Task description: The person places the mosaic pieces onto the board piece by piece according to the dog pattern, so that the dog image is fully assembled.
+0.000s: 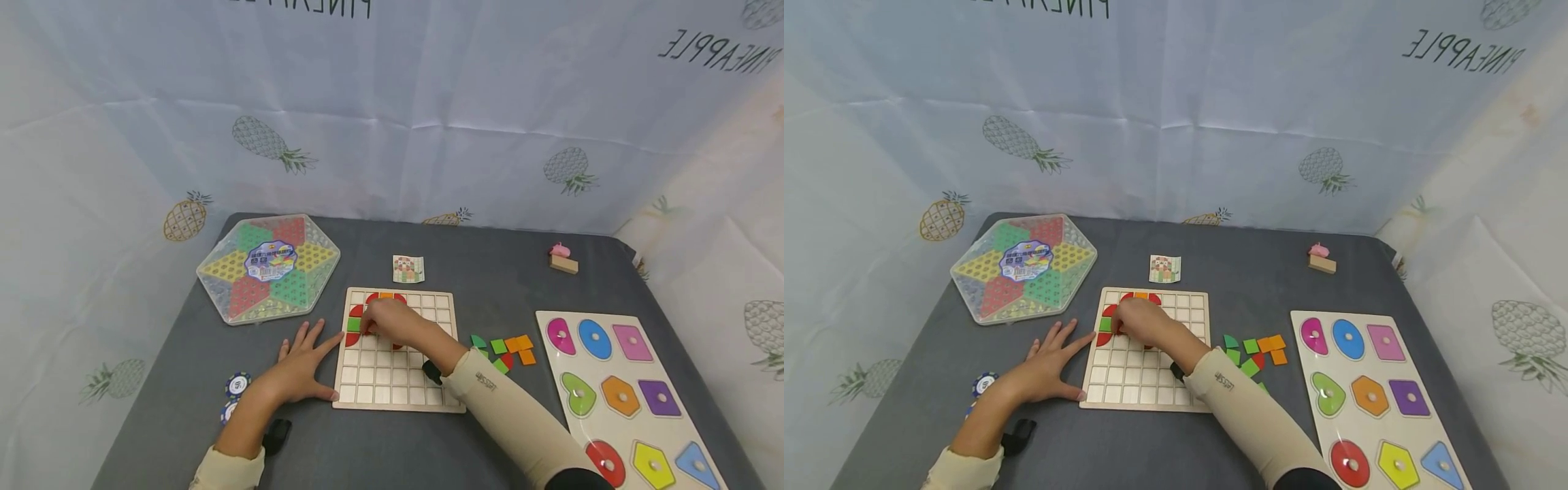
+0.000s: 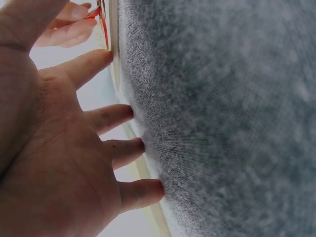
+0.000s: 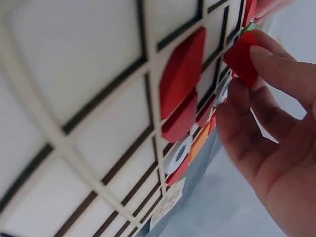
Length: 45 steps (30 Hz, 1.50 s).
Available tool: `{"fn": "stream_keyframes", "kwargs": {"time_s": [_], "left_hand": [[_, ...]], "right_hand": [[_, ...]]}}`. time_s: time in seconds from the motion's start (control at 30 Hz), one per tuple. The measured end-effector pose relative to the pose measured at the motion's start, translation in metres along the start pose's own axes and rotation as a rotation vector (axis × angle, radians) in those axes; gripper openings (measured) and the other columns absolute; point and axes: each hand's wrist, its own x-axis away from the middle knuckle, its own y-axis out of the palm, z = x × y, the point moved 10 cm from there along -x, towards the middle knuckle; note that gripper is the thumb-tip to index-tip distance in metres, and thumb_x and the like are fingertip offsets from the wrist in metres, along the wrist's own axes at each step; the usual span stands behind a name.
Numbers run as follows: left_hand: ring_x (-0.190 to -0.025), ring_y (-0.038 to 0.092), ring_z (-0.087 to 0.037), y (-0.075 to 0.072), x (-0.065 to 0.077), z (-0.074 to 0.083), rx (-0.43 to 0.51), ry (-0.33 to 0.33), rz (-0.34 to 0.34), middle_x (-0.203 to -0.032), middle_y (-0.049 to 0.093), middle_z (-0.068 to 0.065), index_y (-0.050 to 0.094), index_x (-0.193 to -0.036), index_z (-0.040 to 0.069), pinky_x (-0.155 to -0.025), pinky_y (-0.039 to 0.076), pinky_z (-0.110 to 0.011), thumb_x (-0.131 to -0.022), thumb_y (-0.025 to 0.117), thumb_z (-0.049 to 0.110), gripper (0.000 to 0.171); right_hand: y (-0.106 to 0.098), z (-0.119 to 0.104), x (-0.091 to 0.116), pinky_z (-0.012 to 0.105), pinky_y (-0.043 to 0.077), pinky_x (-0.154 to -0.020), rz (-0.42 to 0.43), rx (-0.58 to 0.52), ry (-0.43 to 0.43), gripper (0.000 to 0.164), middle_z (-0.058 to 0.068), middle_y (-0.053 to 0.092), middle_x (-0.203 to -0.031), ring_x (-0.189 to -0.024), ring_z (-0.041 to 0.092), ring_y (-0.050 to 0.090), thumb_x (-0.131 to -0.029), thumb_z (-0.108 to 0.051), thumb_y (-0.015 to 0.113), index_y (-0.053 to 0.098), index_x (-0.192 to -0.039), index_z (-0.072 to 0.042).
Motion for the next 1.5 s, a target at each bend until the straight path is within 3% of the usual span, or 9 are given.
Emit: {"fn": "stream_keyframes", "kwargs": {"time_s": [0.3,0.53,0.83,1.2,1.3,1.37,1.5], "left_hand": [[-0.137,-0.001,-0.039,-0.001,-0.002,-0.001,-0.009,0.002,0.02,-0.151,0.008,-0.014,0.03,-0.143,0.028,-0.098,0.007,-0.068,-0.056,0.081,0.048,0.102],[-0.137,-0.001,-0.039,0.001,-0.002,-0.001,-0.012,-0.001,0.018,-0.151,0.008,-0.014,0.029,-0.143,0.028,-0.098,0.007,-0.068,-0.056,0.081,0.048,0.103],[-0.137,-0.001,-0.039,-0.001,-0.002,-0.001,-0.021,-0.002,0.027,-0.151,0.009,-0.014,0.03,-0.142,0.027,-0.098,0.008,-0.068,-0.056,0.081,0.048,0.102],[-0.137,-0.002,-0.04,0.001,-0.003,0.001,-0.002,0.004,0.009,-0.151,0.007,-0.014,0.03,-0.143,0.027,-0.097,0.007,-0.069,-0.056,0.081,0.048,0.102],[-0.136,-0.002,-0.041,-0.001,0.0,-0.001,0.0,-0.003,0.015,-0.151,0.008,-0.015,0.031,-0.142,0.025,-0.096,0.007,-0.07,-0.056,0.081,0.048,0.103],[-0.136,-0.002,-0.041,-0.001,0.001,-0.001,0.001,-0.005,0.014,-0.151,0.008,-0.016,0.031,-0.142,0.025,-0.096,0.006,-0.07,-0.056,0.081,0.048,0.103],[-0.136,-0.003,-0.041,-0.002,0.0,0.001,0.002,0.009,0.013,-0.151,0.007,-0.015,0.03,-0.143,0.025,-0.096,0.006,-0.07,-0.057,0.081,0.048,0.102]], "right_hand": [[-0.005,-0.001,-0.004,0.018,0.045,-0.063,0.019,0.036,-0.018,0.012,-0.005,0.063,-0.082,-0.071,0.006,0.056,-0.083,-0.002,0.062,0.069,-0.084,-0.012],[-0.004,0.004,-0.008,0.021,0.047,-0.067,0.013,0.107,0.009,0.01,-0.006,0.067,-0.086,-0.074,0.006,0.058,-0.083,-0.011,0.065,0.071,-0.086,-0.017],[-0.006,0.007,-0.005,0.02,0.048,-0.066,0.045,0.129,0.027,0.006,-0.005,0.065,-0.082,-0.073,0.007,0.059,-0.081,-0.013,0.068,0.07,-0.086,-0.016],[-0.003,-0.004,0.007,0.024,0.049,-0.072,0.133,0.394,0.0,0.012,-0.006,0.067,-0.085,-0.078,0.01,0.061,-0.081,-0.014,0.067,0.074,-0.089,-0.021],[-0.004,-0.006,0.009,0.023,0.05,-0.07,0.135,0.372,-0.014,0.015,-0.008,0.068,-0.084,-0.076,0.008,0.062,-0.082,-0.013,0.066,0.074,-0.09,-0.022],[-0.009,-0.005,0.017,0.022,0.05,-0.069,0.123,0.302,0.001,0.016,-0.008,0.069,-0.087,-0.078,0.007,0.062,-0.082,-0.013,0.066,0.074,-0.092,-0.022],[-0.03,0.013,0.046,0.024,0.05,-0.069,0.124,0.174,0.088,0.016,-0.007,0.069,-0.092,-0.082,0.008,0.062,-0.084,-0.014,0.064,0.072,-0.096,-0.019]]}}
